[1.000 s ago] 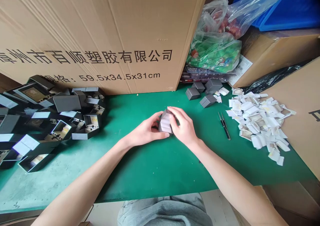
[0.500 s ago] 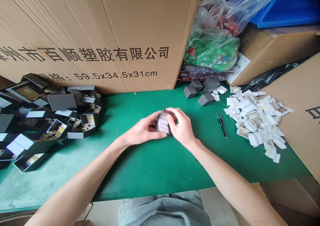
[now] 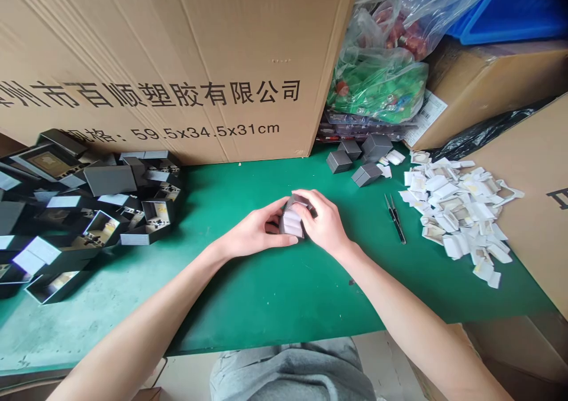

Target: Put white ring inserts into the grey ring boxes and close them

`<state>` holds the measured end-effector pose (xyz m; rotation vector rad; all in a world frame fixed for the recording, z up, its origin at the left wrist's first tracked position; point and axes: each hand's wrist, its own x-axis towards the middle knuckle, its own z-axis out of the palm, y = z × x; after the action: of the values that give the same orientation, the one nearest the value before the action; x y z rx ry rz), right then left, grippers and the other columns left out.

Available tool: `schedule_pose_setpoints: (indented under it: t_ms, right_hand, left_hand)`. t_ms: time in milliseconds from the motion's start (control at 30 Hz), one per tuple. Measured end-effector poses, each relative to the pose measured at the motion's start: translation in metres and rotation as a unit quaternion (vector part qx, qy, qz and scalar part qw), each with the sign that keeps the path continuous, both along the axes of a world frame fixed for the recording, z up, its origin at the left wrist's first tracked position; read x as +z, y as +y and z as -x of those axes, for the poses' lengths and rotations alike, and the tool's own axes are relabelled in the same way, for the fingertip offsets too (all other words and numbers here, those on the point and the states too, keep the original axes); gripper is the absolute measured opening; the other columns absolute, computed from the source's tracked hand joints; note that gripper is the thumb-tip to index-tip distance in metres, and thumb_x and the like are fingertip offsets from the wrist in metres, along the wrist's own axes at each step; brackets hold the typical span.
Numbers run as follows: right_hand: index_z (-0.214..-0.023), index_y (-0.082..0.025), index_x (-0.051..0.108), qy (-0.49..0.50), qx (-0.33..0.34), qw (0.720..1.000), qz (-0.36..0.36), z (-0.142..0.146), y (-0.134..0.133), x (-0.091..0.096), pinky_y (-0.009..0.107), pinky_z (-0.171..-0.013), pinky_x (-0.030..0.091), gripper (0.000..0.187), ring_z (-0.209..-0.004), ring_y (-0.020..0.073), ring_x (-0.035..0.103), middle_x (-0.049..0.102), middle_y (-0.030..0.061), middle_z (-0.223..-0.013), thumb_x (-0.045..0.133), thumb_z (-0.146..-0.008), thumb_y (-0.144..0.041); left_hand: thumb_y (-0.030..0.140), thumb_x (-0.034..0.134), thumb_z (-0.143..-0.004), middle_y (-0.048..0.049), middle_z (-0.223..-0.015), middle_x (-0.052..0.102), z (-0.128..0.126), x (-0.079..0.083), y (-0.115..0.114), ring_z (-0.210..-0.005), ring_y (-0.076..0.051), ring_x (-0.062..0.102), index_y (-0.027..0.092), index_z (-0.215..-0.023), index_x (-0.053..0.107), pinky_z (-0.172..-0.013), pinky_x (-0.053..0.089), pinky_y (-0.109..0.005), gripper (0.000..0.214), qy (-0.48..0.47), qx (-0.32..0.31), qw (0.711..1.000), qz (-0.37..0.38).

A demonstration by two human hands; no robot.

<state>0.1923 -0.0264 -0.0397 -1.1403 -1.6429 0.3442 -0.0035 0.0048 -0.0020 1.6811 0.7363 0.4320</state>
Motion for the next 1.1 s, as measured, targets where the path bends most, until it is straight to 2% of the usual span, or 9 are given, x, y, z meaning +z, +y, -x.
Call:
schedule_pose_setpoints:
  t_ms: [300,400,467,533,633,700,767,867,1100]
  right_hand:
    - [-0.099,-0.023,0.062,-0.004,-0.043,0.999,0.011,0.003,-0.002,-0.001,0.033,-0.080,0.055,0.009,-0.089,0.0198,0.067,0.071,0.0049,-0.098,0.054,-0.095,-0.025]
    - [-0.110,-0.023,0.060,0.025,-0.044,0.999,0.013,0.007,-0.004,0.001,0.034,-0.085,0.055,0.017,-0.098,0.0204,0.066,0.069,0.0073,-0.107,0.054,-0.095,-0.029]
    - [-0.125,-0.024,0.054,0.075,-0.035,0.996,0.018,0.010,-0.006,0.002,0.034,-0.088,0.056,0.031,-0.109,0.0205,0.063,0.064,0.0102,-0.121,0.056,-0.095,-0.034]
    - [-0.130,-0.024,0.049,0.147,-0.033,0.988,0.029,0.012,-0.007,0.002,0.033,-0.087,0.056,0.039,-0.114,0.0199,0.061,0.059,0.0118,-0.128,0.058,-0.095,-0.037]
    - [-0.109,-0.022,0.058,0.238,-0.030,0.967,0.082,0.011,-0.005,0.001,0.031,-0.080,0.058,0.026,-0.100,0.0179,0.063,0.063,0.0088,-0.112,0.058,-0.094,-0.042]
    - [-0.093,-0.020,0.063,0.267,-0.012,0.954,0.138,0.010,-0.003,0.000,0.029,-0.073,0.057,0.026,-0.086,0.0166,0.064,0.065,0.0064,-0.099,0.061,-0.091,-0.046]
    - [-0.085,-0.018,0.066,0.283,0.008,0.942,0.179,0.009,0.000,-0.001,0.029,-0.069,0.057,0.029,-0.079,0.0161,0.064,0.065,0.0056,-0.093,0.065,-0.086,-0.047]
    - [-0.083,-0.018,0.070,0.297,0.018,0.935,0.192,0.009,0.001,-0.001,0.029,-0.070,0.056,0.028,-0.078,0.0164,0.065,0.066,0.0055,-0.092,0.069,-0.083,-0.046]
    - [-0.086,-0.019,0.076,0.284,0.003,0.943,0.175,0.010,-0.003,-0.003,0.029,-0.070,0.056,0.025,-0.084,0.0185,0.066,0.068,0.0069,-0.097,0.071,-0.083,-0.043]
  left_hand:
    - [0.036,0.082,-0.076,-0.0118,-0.121,0.066,-0.001,0.002,-0.004,-0.108,-0.027,0.066,0.018,-0.154,0.033,-0.094,0.057,-0.043,0.094,0.028,0.001,0.999,-0.042]
    - [0.035,0.081,-0.076,-0.0128,-0.127,0.063,-0.002,0.000,-0.004,-0.113,-0.028,0.064,0.021,-0.151,0.036,-0.094,0.057,-0.043,0.088,0.007,0.012,0.999,-0.046]
    - [0.034,0.081,-0.077,-0.0132,-0.132,0.060,-0.003,-0.002,-0.004,-0.115,-0.028,0.063,0.023,-0.147,0.038,-0.093,0.058,-0.043,0.083,-0.016,0.029,0.998,-0.048]
    - [0.034,0.081,-0.078,-0.0131,-0.135,0.056,-0.003,-0.003,-0.004,-0.115,-0.028,0.063,0.025,-0.143,0.038,-0.092,0.058,-0.042,0.078,-0.039,0.055,0.996,-0.053]
    - [0.034,0.080,-0.080,-0.0121,-0.137,0.052,-0.003,-0.006,-0.004,-0.116,-0.027,0.062,0.027,-0.138,0.037,-0.091,0.059,-0.042,0.073,-0.068,0.083,0.992,-0.059]
    - [0.033,0.079,-0.080,-0.0119,-0.140,0.050,-0.004,-0.006,-0.004,-0.119,-0.027,0.060,0.027,-0.136,0.037,-0.091,0.060,-0.041,0.070,-0.075,0.086,0.991,-0.063]
    - [0.033,0.079,-0.081,-0.0123,-0.142,0.048,-0.004,-0.005,-0.005,-0.120,-0.028,0.060,0.027,-0.135,0.036,-0.090,0.060,-0.040,0.069,-0.074,0.087,0.991,-0.066]
    - [0.032,0.079,-0.081,-0.0124,-0.143,0.047,-0.006,-0.003,-0.006,-0.119,-0.027,0.060,0.027,-0.134,0.036,-0.088,0.061,-0.040,0.068,-0.069,0.086,0.992,-0.064]
    - [0.030,0.079,-0.080,-0.0129,-0.141,0.050,-0.005,0.003,-0.006,-0.116,-0.027,0.063,0.027,-0.134,0.035,-0.082,0.061,-0.036,0.070,-0.076,0.085,0.993,-0.027]
